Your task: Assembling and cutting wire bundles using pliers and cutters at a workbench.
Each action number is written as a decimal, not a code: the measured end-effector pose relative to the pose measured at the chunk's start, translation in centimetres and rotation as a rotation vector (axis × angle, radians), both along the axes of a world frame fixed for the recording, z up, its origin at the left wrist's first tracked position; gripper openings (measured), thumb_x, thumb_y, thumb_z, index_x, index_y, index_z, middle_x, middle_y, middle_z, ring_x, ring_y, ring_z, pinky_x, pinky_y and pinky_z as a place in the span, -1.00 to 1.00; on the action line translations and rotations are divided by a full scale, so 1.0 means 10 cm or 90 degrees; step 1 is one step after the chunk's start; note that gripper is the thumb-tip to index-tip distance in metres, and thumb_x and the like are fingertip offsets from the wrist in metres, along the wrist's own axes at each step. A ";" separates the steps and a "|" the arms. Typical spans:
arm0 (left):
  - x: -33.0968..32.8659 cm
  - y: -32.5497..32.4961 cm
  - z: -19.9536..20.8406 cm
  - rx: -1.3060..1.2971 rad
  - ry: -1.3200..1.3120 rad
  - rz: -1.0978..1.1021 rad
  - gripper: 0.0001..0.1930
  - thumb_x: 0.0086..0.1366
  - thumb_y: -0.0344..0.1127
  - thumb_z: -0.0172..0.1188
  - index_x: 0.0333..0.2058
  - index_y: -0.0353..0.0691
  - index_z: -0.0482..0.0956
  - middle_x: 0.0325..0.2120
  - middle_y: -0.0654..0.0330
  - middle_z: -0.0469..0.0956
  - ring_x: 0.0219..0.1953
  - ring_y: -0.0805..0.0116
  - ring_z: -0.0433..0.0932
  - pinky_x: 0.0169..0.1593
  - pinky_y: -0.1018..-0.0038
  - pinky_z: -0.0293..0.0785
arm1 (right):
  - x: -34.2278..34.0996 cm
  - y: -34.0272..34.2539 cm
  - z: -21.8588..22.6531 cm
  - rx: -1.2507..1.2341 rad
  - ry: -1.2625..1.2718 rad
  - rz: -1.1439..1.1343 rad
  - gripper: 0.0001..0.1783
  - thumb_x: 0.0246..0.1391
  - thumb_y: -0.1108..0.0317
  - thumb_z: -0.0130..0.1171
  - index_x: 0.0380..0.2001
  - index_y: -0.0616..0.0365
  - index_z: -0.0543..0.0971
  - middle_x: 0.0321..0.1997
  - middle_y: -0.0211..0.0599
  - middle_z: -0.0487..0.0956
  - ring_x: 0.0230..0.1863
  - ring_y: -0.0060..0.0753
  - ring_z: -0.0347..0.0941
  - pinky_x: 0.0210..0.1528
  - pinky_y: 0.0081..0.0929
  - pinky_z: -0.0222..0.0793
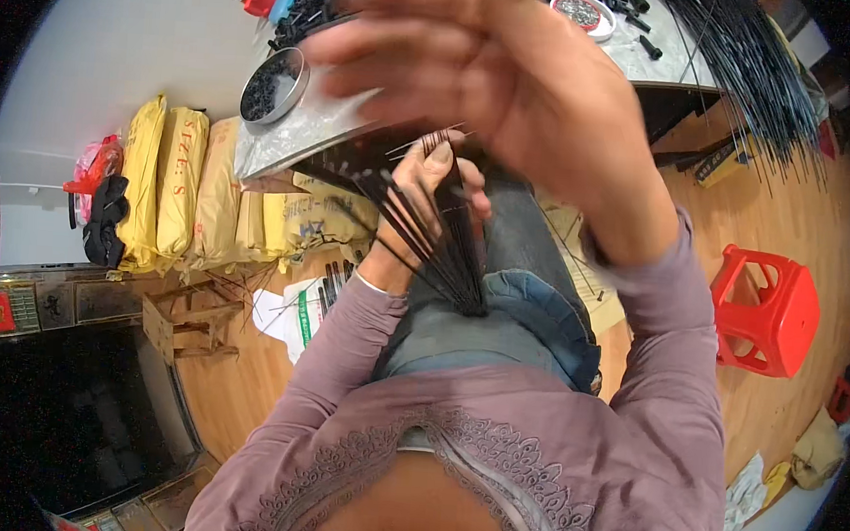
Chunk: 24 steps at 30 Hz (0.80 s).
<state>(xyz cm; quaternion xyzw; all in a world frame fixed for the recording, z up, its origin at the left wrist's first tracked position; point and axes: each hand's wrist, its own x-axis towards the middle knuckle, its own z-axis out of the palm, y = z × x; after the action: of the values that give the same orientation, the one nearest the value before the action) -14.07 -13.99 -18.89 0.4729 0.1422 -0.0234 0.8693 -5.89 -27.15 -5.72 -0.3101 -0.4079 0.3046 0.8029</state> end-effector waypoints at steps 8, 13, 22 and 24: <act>0.03 -0.12 0.06 -0.009 -0.081 0.021 -0.65 0.37 -0.26 0.02 0.02 -0.26 0.19 -0.23 0.02 0.50 -0.38 0.22 0.62 -0.35 0.42 0.62 | 0.41 -0.14 -0.85 -0.582 -0.693 -0.379 -0.80 0.07 0.41 0.12 -0.30 0.33 0.58 -0.44 -0.13 0.58 -0.46 -0.42 0.51 -0.39 -0.46 0.40; 0.05 -0.14 0.08 -0.016 -0.041 0.041 -0.72 0.39 -0.27 -0.02 -0.02 -0.30 0.30 -0.25 0.05 0.52 -0.38 0.29 0.62 -0.34 0.45 0.62 | 0.47 -0.19 -0.83 -0.596 -0.570 -0.310 -0.85 0.06 0.47 0.10 -0.37 0.37 0.55 -0.51 -0.21 0.55 -0.50 -0.49 0.47 -0.42 -0.48 0.39; 0.02 -0.11 0.02 0.041 -0.029 0.095 -0.69 0.38 -0.24 -0.01 0.02 -0.25 0.33 -0.35 0.15 0.50 -0.43 0.36 0.56 -0.45 0.43 0.60 | 0.61 -0.19 -0.86 -0.615 -0.237 -0.132 -0.82 0.05 0.42 0.17 -0.32 0.35 0.56 -0.42 -0.39 0.55 -0.37 -0.63 0.45 -0.28 -0.62 0.41; -0.02 -0.06 0.03 0.222 -0.052 0.086 -0.75 0.37 -0.29 0.00 -0.07 -0.30 0.43 -0.29 0.17 0.50 -0.32 0.48 0.51 -0.25 0.52 0.51 | 0.74 -0.30 -0.98 -0.607 -0.173 -0.024 -0.75 0.00 0.41 0.22 -0.25 0.32 0.56 -0.36 -0.38 0.57 -0.32 -0.62 0.46 -0.21 -0.61 0.42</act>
<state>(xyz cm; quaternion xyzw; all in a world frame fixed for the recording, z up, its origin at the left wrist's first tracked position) -14.27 -14.62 -18.59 0.6066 0.1396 0.0791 0.7787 1.53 -30.16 -15.47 -0.6869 -0.3189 0.3997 0.5164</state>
